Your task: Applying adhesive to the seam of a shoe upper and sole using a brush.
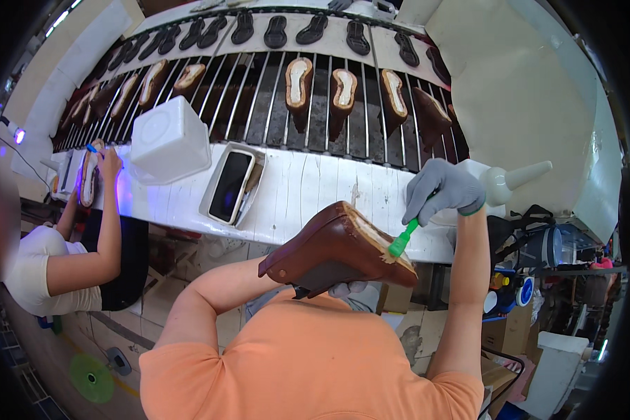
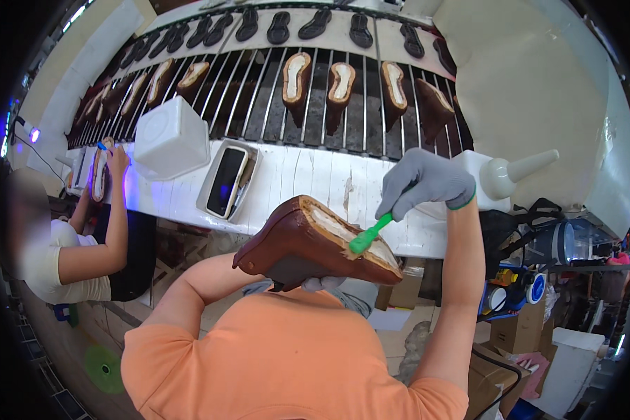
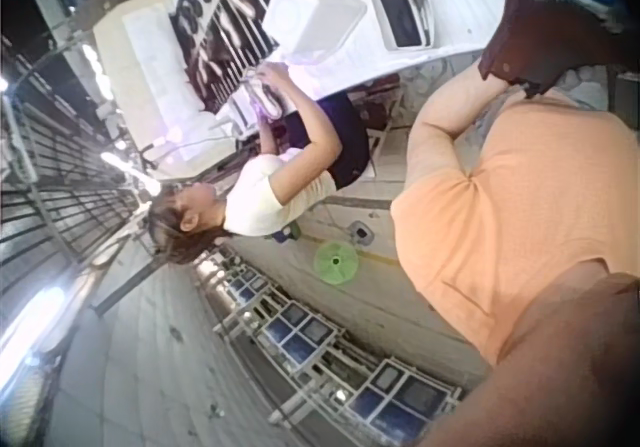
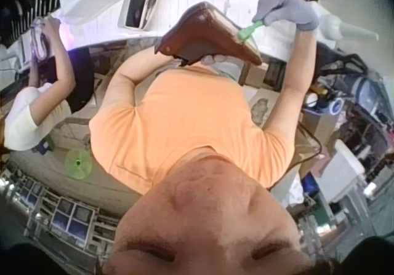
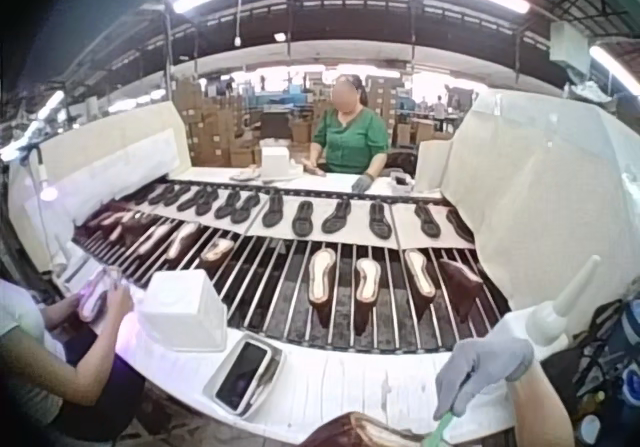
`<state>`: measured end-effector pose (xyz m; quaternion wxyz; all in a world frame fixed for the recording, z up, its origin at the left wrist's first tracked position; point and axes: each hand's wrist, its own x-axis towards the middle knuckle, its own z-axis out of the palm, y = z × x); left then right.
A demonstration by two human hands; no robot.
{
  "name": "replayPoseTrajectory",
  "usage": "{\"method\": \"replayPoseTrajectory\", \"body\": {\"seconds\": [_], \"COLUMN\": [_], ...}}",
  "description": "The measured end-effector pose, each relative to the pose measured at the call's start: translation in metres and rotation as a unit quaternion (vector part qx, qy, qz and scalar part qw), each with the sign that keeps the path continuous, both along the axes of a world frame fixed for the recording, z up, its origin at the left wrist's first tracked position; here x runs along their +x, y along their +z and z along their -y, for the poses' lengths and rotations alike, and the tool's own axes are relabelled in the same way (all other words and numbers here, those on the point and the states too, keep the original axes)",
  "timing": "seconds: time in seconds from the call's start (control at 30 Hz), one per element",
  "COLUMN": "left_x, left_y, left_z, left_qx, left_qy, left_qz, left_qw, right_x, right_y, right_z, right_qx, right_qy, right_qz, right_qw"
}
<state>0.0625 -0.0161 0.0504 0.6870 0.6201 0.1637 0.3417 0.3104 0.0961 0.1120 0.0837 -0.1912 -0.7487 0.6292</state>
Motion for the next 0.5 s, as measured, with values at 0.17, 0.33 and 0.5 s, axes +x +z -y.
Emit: {"method": "replayPoseTrajectory", "body": {"seconds": [0.17,0.33,0.5], "left_x": [-0.007,-0.048,-0.079], "left_y": [0.016,-0.074,-0.138], "left_z": [-0.005,-0.063,-0.096], "left_qx": [-0.014,-0.306,0.014], "left_qy": [0.101,0.259,0.294], "left_qz": [-0.117,-0.065,-0.316], "left_qw": [0.988,0.914,0.902], "right_x": [0.063,0.038,0.015], "right_y": [-0.123,-0.226,-0.288], "right_z": [0.014,0.088,0.134], "right_qx": [-0.066,-0.219,-0.290], "right_qy": [-0.165,-0.252,-0.297], "right_qz": [-0.254,-0.470,-0.478], "right_qw": [0.951,0.817,0.774]}}
